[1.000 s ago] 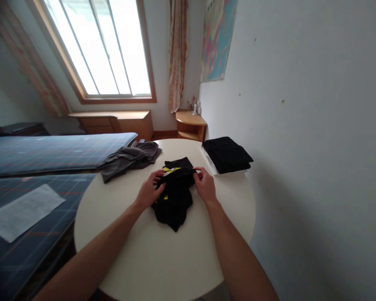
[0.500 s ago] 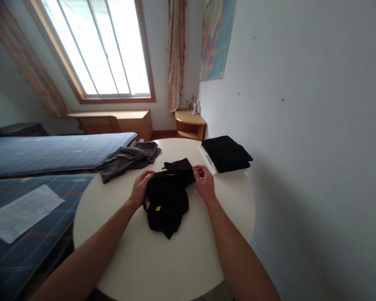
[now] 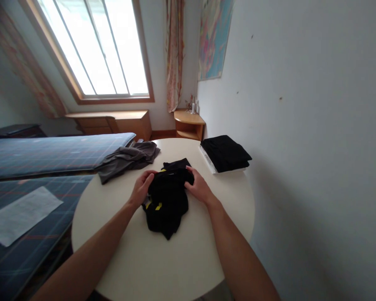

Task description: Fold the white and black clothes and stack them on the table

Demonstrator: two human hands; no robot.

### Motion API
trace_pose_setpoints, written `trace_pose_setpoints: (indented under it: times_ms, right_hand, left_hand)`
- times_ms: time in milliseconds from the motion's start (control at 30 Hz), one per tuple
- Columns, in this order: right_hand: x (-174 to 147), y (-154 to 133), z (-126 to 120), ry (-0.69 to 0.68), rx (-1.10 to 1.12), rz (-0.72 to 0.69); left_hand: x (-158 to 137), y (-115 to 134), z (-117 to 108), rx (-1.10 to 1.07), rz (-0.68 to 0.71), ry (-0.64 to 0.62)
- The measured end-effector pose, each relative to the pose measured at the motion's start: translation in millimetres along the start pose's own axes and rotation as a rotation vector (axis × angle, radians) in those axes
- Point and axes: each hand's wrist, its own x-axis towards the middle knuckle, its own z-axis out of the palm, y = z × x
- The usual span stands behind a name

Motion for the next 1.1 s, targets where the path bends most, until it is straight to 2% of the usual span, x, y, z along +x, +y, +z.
trace_pose_setpoints:
  times_ms: [133, 233, 333, 400, 467, 567, 667, 733, 800, 867, 933, 1000, 1100]
  right_hand:
    - [-2, 10, -4, -0.159, -0.079, -0.007]
    - [-1, 13, -10, -0.202, -0.124, 0.044]
    - [1, 11, -16, -0.186, -0.093, 0.093]
    - [2, 7, -21, -0.156, 0.07, 0.138]
    - [3, 4, -25, -0.091, 0.298, 0.204]
    - [6, 3, -29, 0.103, 0.511, 0.271]
    - [11, 6, -27, 0.239, 0.556, 0.251]
    - [11, 9, -21, 0.208, 0.554, 0.204]
    - [8, 12, -14, 0.106, 0.501, 0.147]
    - [3, 14, -7, -0.023, 0.367, 0.097]
    - [-2, 14, -3, -0.143, 0.196, 0.058]
    - [-5, 12, -1, -0.217, 0.061, 0.015]
    - [-5, 9, -4, -0.233, -0.035, -0.036]
  left_hand:
    - [-8, 1, -5, 0.187, 0.121, -0.335]
    - [-9, -2, -5, 0.304, 0.102, -0.42]
    - [-7, -4, -7, 0.236, 0.068, -0.467]
    - [-5, -4, -10, 0.121, 0.001, -0.465]
    - [-1, -4, -13, -0.004, -0.093, -0.408]
    - [6, -5, -15, -0.139, -0.176, -0.21]
    - [13, -9, -14, -0.172, -0.195, -0.049]
    - [16, -12, -15, -0.111, -0.217, -0.023]
    - [15, -14, -18, 0.031, -0.25, -0.02]
    - [11, -15, -23, 0.207, -0.29, -0.033]
    - [5, -14, -26, 0.322, -0.332, -0.097]
    - [-1, -11, -27, 0.344, -0.351, -0.201]
    - [-3, -7, -25, 0.205, -0.311, -0.316]
